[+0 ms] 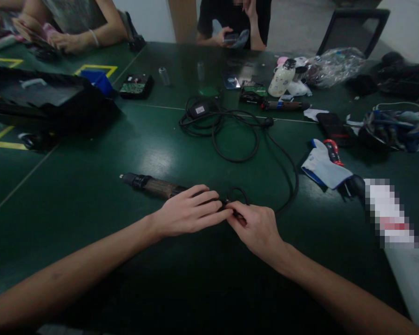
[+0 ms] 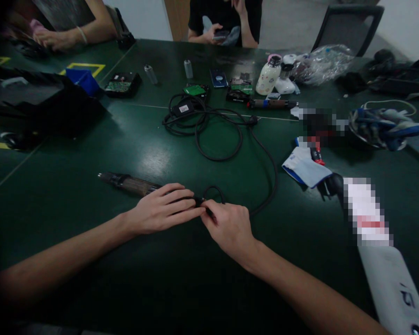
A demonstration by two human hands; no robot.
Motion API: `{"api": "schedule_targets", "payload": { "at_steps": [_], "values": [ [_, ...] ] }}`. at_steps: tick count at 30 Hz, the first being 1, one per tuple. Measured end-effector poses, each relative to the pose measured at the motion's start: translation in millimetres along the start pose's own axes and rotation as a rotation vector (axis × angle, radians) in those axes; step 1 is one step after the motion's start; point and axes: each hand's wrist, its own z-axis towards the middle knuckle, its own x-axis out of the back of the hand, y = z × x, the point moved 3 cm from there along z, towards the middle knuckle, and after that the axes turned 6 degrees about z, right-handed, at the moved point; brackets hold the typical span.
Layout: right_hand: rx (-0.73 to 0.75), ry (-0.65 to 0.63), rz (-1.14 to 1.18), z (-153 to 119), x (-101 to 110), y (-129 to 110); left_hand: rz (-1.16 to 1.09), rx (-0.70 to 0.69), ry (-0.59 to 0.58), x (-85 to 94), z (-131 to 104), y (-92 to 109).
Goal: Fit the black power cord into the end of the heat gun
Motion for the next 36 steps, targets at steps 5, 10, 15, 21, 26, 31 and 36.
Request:
{"api": "schedule_targets", "payload": {
  "at_steps": [5, 10, 15, 21, 26, 31, 36],
  "values": [
    [-0.012, -0.001, -0.012, -0.1, 0.1, 0.5, 0.004, 0.037, 0.031, 1.4, 0.8, -1.3],
    [-0.002, -0.002, -0.006, -0.2, 0.2, -0.2, 0.005, 0.008, 0.024, 1.1, 1.0, -0.3],
    [-0.006, -0.003, -0.017, 0.2, 0.8, -0.5, 0.026, 0.039, 0.034, 0.6, 0.4, -0.6],
    [-0.016, -0.013, -0.032, 0.0, -0.3, 0.2, 0.035, 0.02, 0.029, 1.4, -0.1, -0.8],
    [-0.008, -0.002, -0.007, 0.0, 0.1, -0.3, 0.042, -0.022, 0.049, 1.2, -0.1, 1.0],
    [-0.003, -0.005, -0.03, -0.4, -0.7, 1.5, 0.051, 0.031, 0.078, 2.7, 0.3, 0.2],
    [0.0, -0.01, 0.019, -0.5, -1.2, 1.7, 0.055, -0.023, 0.058, 2.8, 0.7, 1.6]
  ]
}}
